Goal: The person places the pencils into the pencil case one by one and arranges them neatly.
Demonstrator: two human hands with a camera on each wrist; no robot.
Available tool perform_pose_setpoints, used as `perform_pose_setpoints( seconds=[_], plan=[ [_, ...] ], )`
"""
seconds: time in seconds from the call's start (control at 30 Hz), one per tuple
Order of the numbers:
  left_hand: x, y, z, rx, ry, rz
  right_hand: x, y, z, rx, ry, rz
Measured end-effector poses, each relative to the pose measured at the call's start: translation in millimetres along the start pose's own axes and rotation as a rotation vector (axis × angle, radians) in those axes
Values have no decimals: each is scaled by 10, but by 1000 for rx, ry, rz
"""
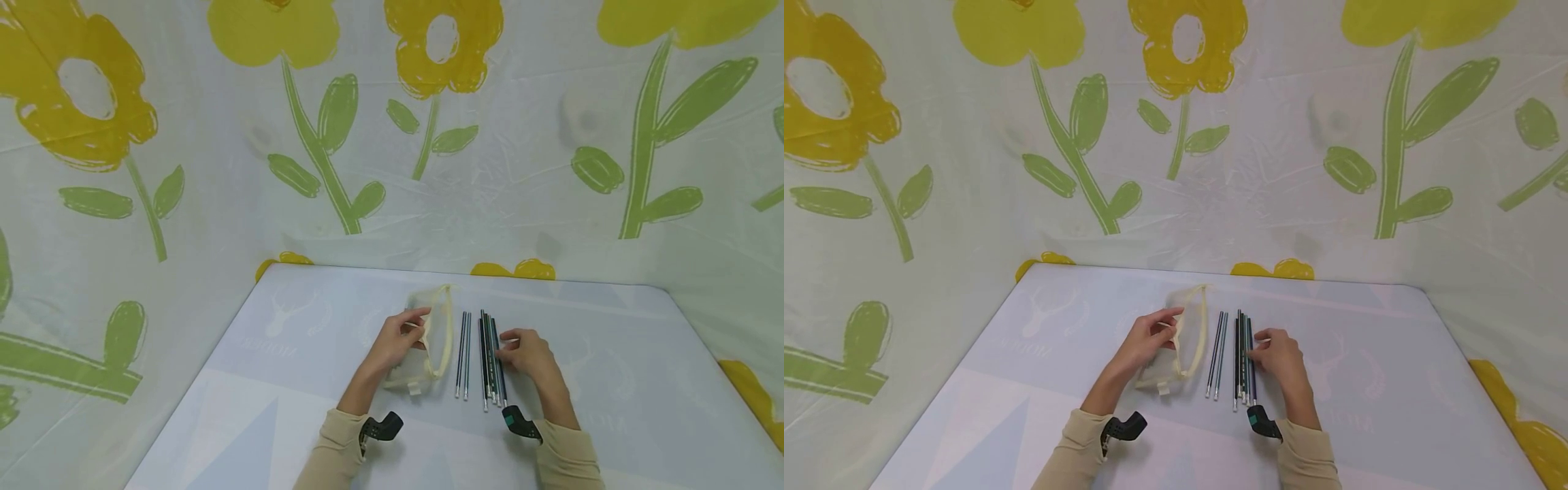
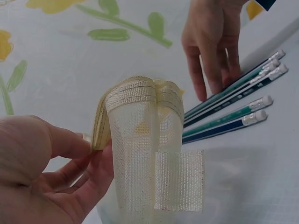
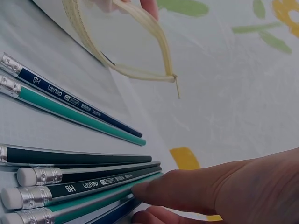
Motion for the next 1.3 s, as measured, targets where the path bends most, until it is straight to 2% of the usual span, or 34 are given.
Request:
perform_pose_setpoints(
  seconds=[0.13,0.3,0.5,1.3],
  plan=[
    [-1,15,14,-4,40,2,-7,-18,-10,-25,-27,-4],
    [2,19,16,4,50,9,-19,-36,-30,-57,-47,13],
    [10,22,0,-6,61,9,-63,-55,-82,-90,-18,54],
    [14,30,-21,-4,43,7,-68,-91,-102,-173,-1,128]
  ],
)
Point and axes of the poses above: each hand's wrist, its own x-axis towards the middle knuckle, its own y-axis out of the back of the hand, z = x × y, the point moved 3 cm from there along x, towards the middle knuckle, and after that the axes turned 8 degrees about z, right-handed, at the moved point
